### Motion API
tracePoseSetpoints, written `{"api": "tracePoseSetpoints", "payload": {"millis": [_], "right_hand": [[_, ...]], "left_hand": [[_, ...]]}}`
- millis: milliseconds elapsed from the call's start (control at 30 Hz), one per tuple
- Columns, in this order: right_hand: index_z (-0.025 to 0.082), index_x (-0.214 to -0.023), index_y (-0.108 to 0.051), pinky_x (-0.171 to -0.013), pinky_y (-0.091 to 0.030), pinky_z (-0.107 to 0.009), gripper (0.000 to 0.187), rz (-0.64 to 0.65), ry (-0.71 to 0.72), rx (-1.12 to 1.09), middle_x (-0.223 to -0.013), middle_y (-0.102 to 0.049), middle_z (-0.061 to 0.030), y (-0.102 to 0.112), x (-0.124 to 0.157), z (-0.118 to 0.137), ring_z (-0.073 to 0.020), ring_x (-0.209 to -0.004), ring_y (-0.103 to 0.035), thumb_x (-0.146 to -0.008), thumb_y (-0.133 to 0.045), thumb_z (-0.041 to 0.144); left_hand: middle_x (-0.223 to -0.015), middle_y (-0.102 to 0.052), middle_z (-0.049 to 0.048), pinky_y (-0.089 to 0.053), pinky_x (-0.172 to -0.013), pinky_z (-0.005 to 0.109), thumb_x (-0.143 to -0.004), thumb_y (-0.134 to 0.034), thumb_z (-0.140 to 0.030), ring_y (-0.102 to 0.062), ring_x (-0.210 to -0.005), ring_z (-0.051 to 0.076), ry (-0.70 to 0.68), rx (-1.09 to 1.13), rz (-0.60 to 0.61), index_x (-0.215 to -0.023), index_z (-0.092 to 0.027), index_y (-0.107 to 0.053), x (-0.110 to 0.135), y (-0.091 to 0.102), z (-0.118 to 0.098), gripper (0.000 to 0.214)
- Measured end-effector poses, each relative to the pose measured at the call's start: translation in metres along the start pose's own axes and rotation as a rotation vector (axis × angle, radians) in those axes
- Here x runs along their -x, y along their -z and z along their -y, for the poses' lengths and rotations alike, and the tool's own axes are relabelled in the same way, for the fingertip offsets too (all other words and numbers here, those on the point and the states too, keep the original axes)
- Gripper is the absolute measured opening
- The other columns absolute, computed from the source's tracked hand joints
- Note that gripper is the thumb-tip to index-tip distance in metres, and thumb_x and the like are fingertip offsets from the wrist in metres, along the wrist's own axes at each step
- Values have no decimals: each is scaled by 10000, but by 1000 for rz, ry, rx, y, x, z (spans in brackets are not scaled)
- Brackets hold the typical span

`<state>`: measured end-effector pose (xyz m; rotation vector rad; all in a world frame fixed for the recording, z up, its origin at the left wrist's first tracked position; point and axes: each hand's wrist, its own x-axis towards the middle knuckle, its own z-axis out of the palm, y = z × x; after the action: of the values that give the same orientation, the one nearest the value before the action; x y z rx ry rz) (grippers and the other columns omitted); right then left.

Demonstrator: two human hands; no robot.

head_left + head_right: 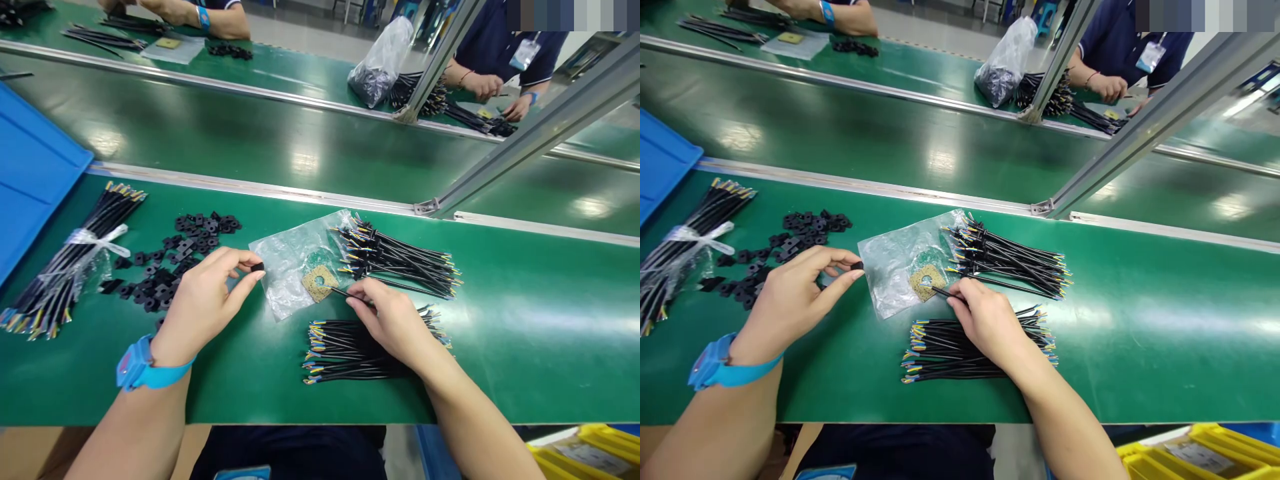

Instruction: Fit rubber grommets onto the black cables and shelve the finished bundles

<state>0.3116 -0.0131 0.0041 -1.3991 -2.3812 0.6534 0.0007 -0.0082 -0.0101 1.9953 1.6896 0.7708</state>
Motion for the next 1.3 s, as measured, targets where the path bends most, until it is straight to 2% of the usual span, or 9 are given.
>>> {"api": "tracePoseSetpoints", "payload": {"millis": [233,433,500,600,700,767,867,1000,1300], "right_hand": [[208,-1024,-672,-691,-504,-256,99,13,72,369,-898,-699,-28,-24,-4,-13,-171,-804,-679,-981,-605,149],[197,-1012,-725,-611,-484,-249,126,-17,110,524,-853,-699,-36,-23,0,-12,-171,-767,-678,-996,-605,163],[186,-1044,-732,-629,-504,-245,173,-36,118,491,-834,-703,-40,-22,0,-11,-167,-756,-686,-1025,-560,181],[175,-1180,-710,-718,-563,-235,248,-108,160,250,-895,-735,-46,-16,-2,-6,-150,-800,-712,-1060,-493,186],[179,-1250,-680,-809,-594,-220,266,-191,221,-26,-1004,-756,-52,-9,-3,6,-124,-877,-725,-1045,-515,140],[191,-1235,-687,-820,-604,-217,262,-249,252,-92,-1016,-758,-50,-6,-2,13,-116,-886,-728,-1021,-557,113],[211,-1181,-716,-767,-614,-218,234,-359,284,-14,-934,-745,-36,-6,0,21,-114,-812,-720,-994,-611,117],[177,-1127,-735,-705,-594,-217,188,-464,334,120,-860,-727,-36,-10,3,23,-113,-739,-683,-968,-659,114],[148,-1184,-717,-623,-503,-258,260,-433,405,300,-874,-736,-42,-12,10,24,-133,-696,-615,-952,-643,58]], "left_hand": [[-1018,-724,55,-576,-809,346,-952,-621,-446,-698,-839,200,58,123,-40,-1043,-216,-686,1,-5,-6,255],[-991,-780,61,-615,-801,312,-861,-740,-490,-743,-899,214,246,496,81,-1028,-211,-715,3,-12,-17,326],[-962,-786,66,-620,-751,286,-841,-772,-470,-748,-874,208,300,627,129,-1015,-203,-720,2,-15,-20,323],[-885,-785,52,-619,-729,250,-792,-839,-407,-753,-822,185,371,822,168,-961,-192,-726,-1,-19,-24,296],[-853,-775,26,-610,-732,207,-734,-904,-387,-764,-812,160,459,1059,192,-926,-187,-733,-3,-25,-24,326],[-842,-767,12,-602,-725,178,-709,-929,-383,-764,-791,138,510,1204,219,-915,-183,-738,-2,-30,-25,345],[-811,-760,4,-589,-716,146,-706,-939,-354,-753,-754,106,546,1336,280,-899,-171,-743,0,-35,-28,331],[-795,-765,6,-581,-705,126,-724,-931,-331,-748,-744,92,543,1416,334,-905,-168,-748,3,-38,-33,304],[-787,-769,9,-581,-694,122,-750,-913,-344,-754,-759,98,536,1385,329,-907,-176,-746,7,-38,-33,284]]}}
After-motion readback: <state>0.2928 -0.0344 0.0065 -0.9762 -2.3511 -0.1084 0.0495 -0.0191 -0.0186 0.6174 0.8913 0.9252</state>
